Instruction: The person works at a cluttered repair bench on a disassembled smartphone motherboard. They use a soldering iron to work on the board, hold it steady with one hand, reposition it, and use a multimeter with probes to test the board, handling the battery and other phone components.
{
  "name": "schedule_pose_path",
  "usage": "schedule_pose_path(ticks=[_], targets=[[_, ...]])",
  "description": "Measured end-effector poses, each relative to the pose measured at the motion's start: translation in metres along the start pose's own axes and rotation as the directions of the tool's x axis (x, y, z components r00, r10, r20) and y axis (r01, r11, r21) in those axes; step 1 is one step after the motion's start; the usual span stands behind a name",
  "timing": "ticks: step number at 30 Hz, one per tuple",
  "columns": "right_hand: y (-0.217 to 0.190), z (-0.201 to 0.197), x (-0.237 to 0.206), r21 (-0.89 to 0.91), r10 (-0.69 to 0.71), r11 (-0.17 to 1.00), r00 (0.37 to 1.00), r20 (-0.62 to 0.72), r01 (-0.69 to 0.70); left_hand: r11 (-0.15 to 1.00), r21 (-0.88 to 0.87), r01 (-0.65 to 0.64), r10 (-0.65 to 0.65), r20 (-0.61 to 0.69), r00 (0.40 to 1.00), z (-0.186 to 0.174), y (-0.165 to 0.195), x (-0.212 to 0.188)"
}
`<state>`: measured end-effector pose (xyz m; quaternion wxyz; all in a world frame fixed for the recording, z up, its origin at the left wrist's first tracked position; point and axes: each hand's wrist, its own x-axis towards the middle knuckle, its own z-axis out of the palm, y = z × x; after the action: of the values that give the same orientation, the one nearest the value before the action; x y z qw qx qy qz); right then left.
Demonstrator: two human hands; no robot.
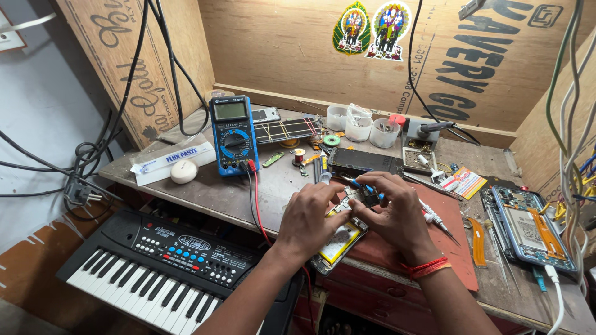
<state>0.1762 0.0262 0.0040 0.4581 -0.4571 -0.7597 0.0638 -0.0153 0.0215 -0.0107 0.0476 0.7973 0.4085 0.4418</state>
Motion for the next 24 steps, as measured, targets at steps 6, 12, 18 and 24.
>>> schedule_pose_path(ticks=[6,12,18,24], targets=[[0.003,0.000,-0.002,0.152,0.009,0.988,1.000,0.021,-0.012,0.993,-0.055,0.104,-0.101,0.062,0.993,-0.004,-0.015,0.007],[0.006,0.002,-0.002,0.096,-0.001,0.995,0.998,0.057,-0.004,0.945,-0.246,0.214,-0.185,0.137,0.973,-0.005,-0.032,0.007],[0.005,0.002,-0.003,0.133,0.025,0.991,0.998,0.051,-0.032,0.922,-0.336,0.190,-0.154,0.131,0.979,-0.001,-0.043,0.005],[0.004,0.002,-0.003,0.121,0.038,0.992,0.998,0.045,-0.043,0.880,-0.412,0.236,-0.181,0.167,0.969,-0.002,-0.047,0.003]])
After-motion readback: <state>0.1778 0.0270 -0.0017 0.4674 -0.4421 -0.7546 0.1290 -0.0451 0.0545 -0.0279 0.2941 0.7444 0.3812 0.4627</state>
